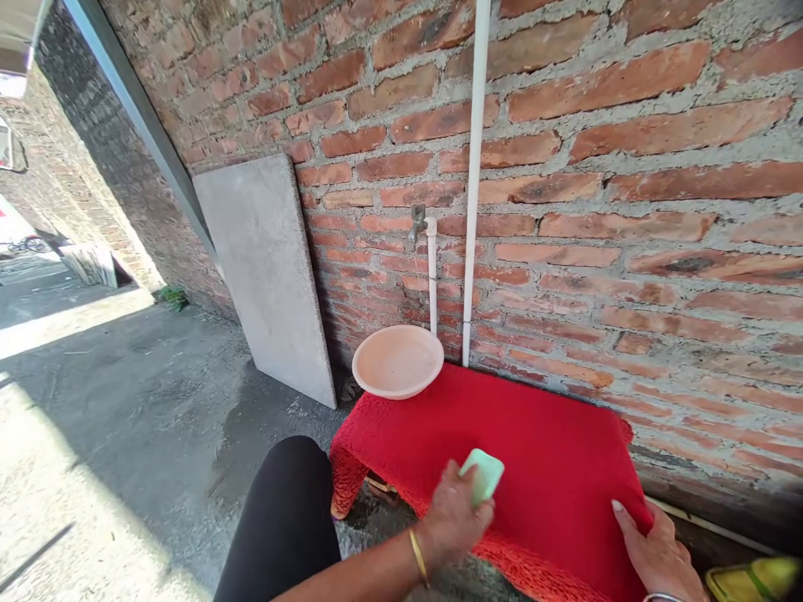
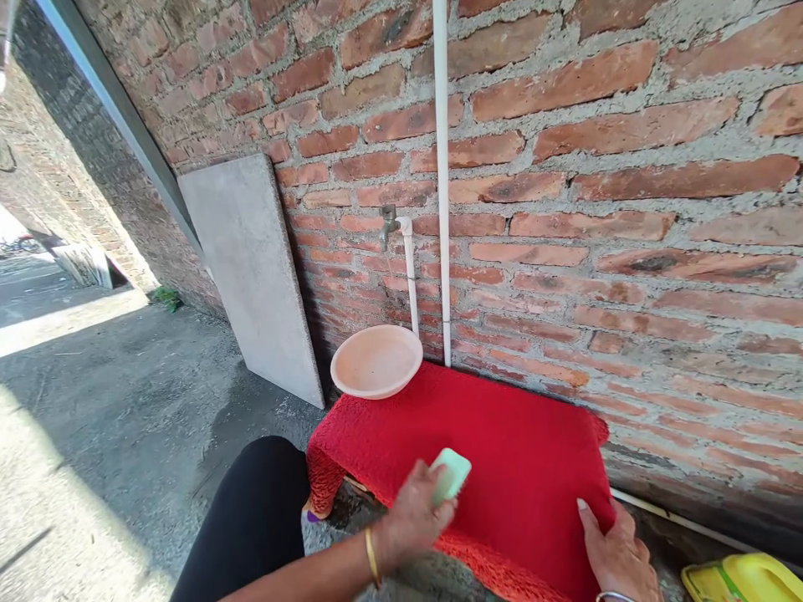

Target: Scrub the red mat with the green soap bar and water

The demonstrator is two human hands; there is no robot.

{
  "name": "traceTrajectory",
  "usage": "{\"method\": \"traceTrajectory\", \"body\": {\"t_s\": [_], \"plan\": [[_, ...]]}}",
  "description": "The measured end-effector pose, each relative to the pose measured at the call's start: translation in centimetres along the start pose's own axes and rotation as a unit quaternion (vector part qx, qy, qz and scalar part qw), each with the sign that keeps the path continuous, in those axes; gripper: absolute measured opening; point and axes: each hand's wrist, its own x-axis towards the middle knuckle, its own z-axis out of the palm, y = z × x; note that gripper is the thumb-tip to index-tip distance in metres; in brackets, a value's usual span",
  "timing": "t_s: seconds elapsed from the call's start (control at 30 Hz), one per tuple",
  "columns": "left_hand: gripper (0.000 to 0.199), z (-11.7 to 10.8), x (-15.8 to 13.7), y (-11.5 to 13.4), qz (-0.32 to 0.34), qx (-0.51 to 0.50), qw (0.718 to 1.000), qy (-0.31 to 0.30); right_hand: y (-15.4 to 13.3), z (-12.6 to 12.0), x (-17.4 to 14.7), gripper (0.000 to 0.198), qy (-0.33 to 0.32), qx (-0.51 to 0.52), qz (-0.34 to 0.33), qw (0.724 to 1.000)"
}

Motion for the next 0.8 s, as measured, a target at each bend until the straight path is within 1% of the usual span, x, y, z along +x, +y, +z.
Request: {"method": "traceTrajectory", "body": {"t_s": [0.03, 0.07, 0.13, 0.17, 0.2, 0.23, 0.27, 0.3, 0.37, 0.43, 0.47, 0.57, 0.63, 0.67, 0.7, 0.73, 0.77, 0.8], "plan": [[0.058, -2.4, -0.4, -2.2, -0.077, 0.012, 0.996, 0.054, -0.2, 0.0, -0.2, 0.106, 0.005, 0.0, 0.009, 1.0], [0.055, -4.9, -0.9, -4.6, -0.131, 0.037, 0.986, 0.098, -0.4, 0.1, -0.4, 0.106, 0.008, -0.002, 0.018, 1.0], [0.052, -9.5, -2.0, -8.9, -0.222, 0.105, 0.956, 0.162, -0.8, 0.2, -0.7, 0.106, 0.013, -0.012, 0.025, 1.0], [0.051, -11.3, -2.5, -10.7, -0.251, 0.139, 0.941, 0.177, -0.9, 0.3, -0.8, 0.106, 0.013, -0.019, 0.023, 0.999], [0.048, -12.7, -2.9, -12.1, -0.28, 0.167, 0.928, 0.183, -1.0, 0.3, -0.9, 0.105, 0.012, -0.023, 0.02, 0.999], [0.047, -13.4, -3.1, -13.1, -0.303, 0.186, 0.917, 0.182, -1.1, 0.3, -1.0, 0.105, 0.011, -0.025, 0.018, 0.999], [0.045, -13.6, -3.1, -13.5, -0.315, 0.2, 0.91, 0.181, -1.2, 0.3, -1.1, 0.105, 0.009, -0.025, 0.017, 0.999], [0.044, -13.3, -2.8, -13.3, -0.322, 0.209, 0.905, 0.182, -1.3, 0.2, -1.2, 0.104, 0.008, -0.026, 0.017, 0.999], [0.045, -11.6, -1.5, -11.5, -0.317, 0.215, 0.904, 0.189, -1.5, 0.0, -1.5, 0.102, 0.001, -0.029, 0.02, 0.999], [0.051, -8.9, 0.3, -8.1, -0.293, 0.21, 0.914, 0.186, -1.7, -0.3, -1.9, 0.102, -0.001, -0.037, 0.022, 0.999], [0.055, -7.4, 1.1, -6.0, -0.278, 0.204, 0.922, 0.174, -1.9, -0.4, -2.0, 0.102, -0.001, -0.04, 0.023, 0.999], [0.065, -2.9, 2.7, 0.9, -0.218, 0.159, 0.959, 0.083, -2.2, -0.6, -2.4, 0.101, -0.002, -0.046, 0.026, 0.999], [0.076, 0.0, 2.7, 5.2, -0.137, 0.092, 0.986, -0.005, -2.2, -0.7, -2.5, 0.101, -0.008, -0.054, 0.028, 0.998], [0.081, 1.2, 2.6, 6.9, -0.096, 0.055, 0.993, -0.05, -2.1, -0.6, -2.4, 0.101, -0.011, -0.058, 0.028, 0.998], [0.084, 2.2, 2.4, 8.2, -0.061, 0.02, 0.994, -0.086, -2.0, -0.6, -2.4, 0.101, -0.014, -0.061, 0.028, 0.998], [0.086, 2.9, 2.3, 9.0, -0.041, -0.014, 0.993, -0.112, -1.9, -0.6, -2.3, 0.101, -0.017, -0.065, 0.027, 0.997], [0.086, 3.0, 2.3, 9.3, -0.019, -0.042, 0.99, -0.13, -1.8, -0.5, -2.2, 0.101, -0.017, -0.068, 0.027, 0.997], [0.085, 2.7, 2.3, 9.1, 0.002, -0.064, 0.988, -0.139, -1.8, -0.4, -2.1, 0.101, -0.014, -0.069, 0.027, 0.997]]}}
